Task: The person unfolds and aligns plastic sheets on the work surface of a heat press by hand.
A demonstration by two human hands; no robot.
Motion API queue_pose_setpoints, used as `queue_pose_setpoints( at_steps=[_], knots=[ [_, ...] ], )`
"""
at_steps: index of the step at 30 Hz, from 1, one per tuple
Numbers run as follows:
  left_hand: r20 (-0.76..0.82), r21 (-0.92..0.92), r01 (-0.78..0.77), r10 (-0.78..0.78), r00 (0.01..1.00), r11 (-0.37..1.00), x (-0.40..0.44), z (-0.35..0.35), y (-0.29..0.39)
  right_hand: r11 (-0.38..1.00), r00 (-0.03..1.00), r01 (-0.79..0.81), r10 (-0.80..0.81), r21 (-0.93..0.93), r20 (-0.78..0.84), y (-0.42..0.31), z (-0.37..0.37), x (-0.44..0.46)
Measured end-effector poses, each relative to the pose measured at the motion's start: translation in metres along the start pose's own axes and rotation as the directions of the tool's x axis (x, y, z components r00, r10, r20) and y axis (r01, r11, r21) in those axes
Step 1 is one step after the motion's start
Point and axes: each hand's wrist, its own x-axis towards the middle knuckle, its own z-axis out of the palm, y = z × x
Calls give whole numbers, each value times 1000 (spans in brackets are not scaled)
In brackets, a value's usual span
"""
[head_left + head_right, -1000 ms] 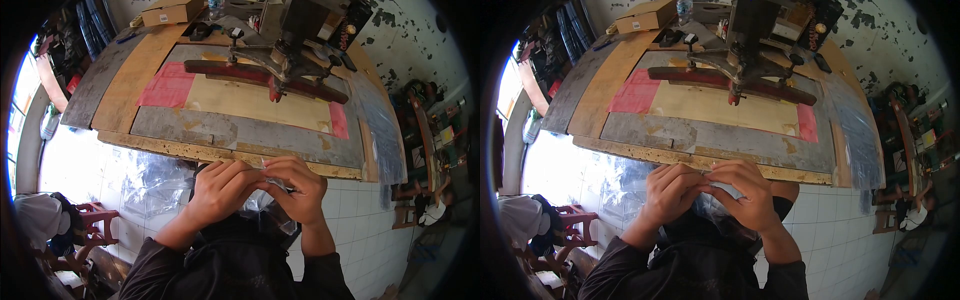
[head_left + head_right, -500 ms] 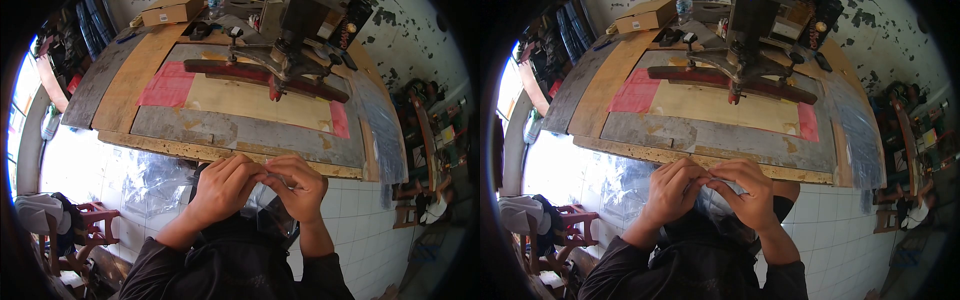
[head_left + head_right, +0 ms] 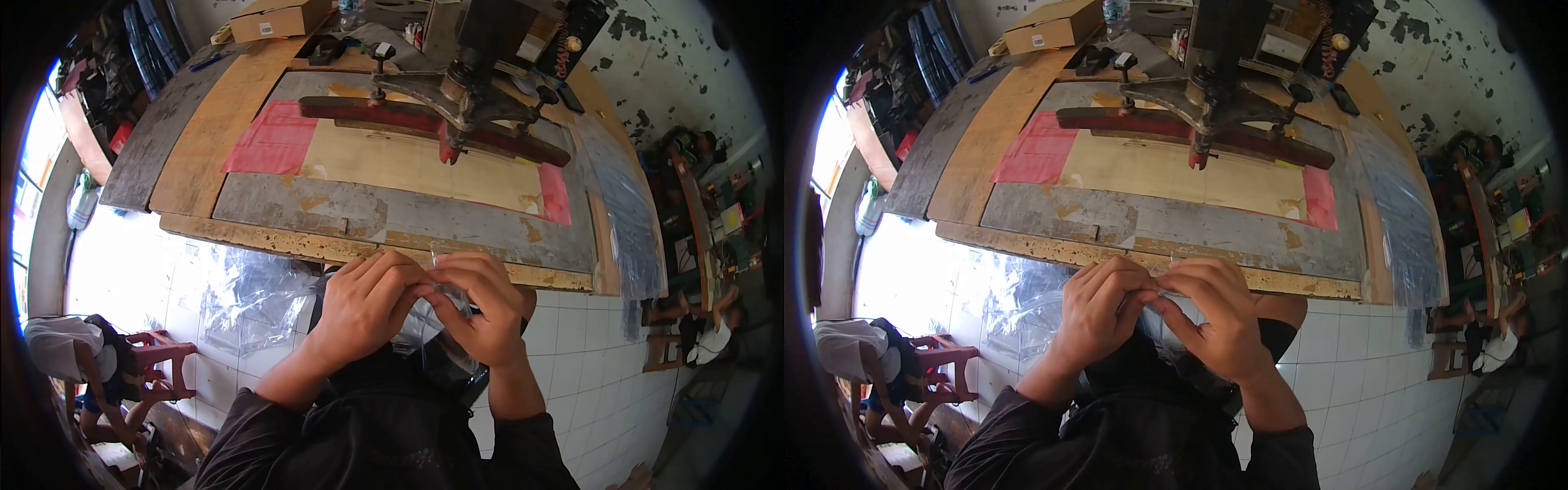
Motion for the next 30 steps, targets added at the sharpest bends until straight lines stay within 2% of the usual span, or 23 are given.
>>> queue_pose_setpoints(
  at_steps=[6,8,9,11,12,14,21,23,30],
  knots=[
    [30,-41,15,-13,999,999,-2,0,2,998,999,21,-18,-55,47,1,-4,1],
    [34,-123,123,-119,992,985,-2,0,4,997,999,18,-15,-78,35,3,-3,1],
    [34,-124,120,-117,993,985,0,-2,5,998,1000,5,-4,-64,9,5,-2,0],
    [78,-37,201,-198,977,979,5,-8,8,999,1000,-9,8,-48,-17,7,-1,-1],
    [78,-36,201,-198,977,979,3,-9,3,999,999,-13,12,-44,-36,8,-2,-2],
    [104,40,81,-85,991,996,-3,-9,-11,999,998,-18,16,-39,-55,9,-4,-2],
    [55,54,64,-67,996,996,-1,-5,-7,998,997,-44,41,-35,-69,10,-6,-1],
    [45,49,5,-7,999,999,-1,-4,-10,998,996,-48,46,-26,-78,11,-6,-2],
    [18,23,31,-32,999,999,2,-4,-5,995,992,-81,85,52,-98,14,-7,-6]
  ],
)
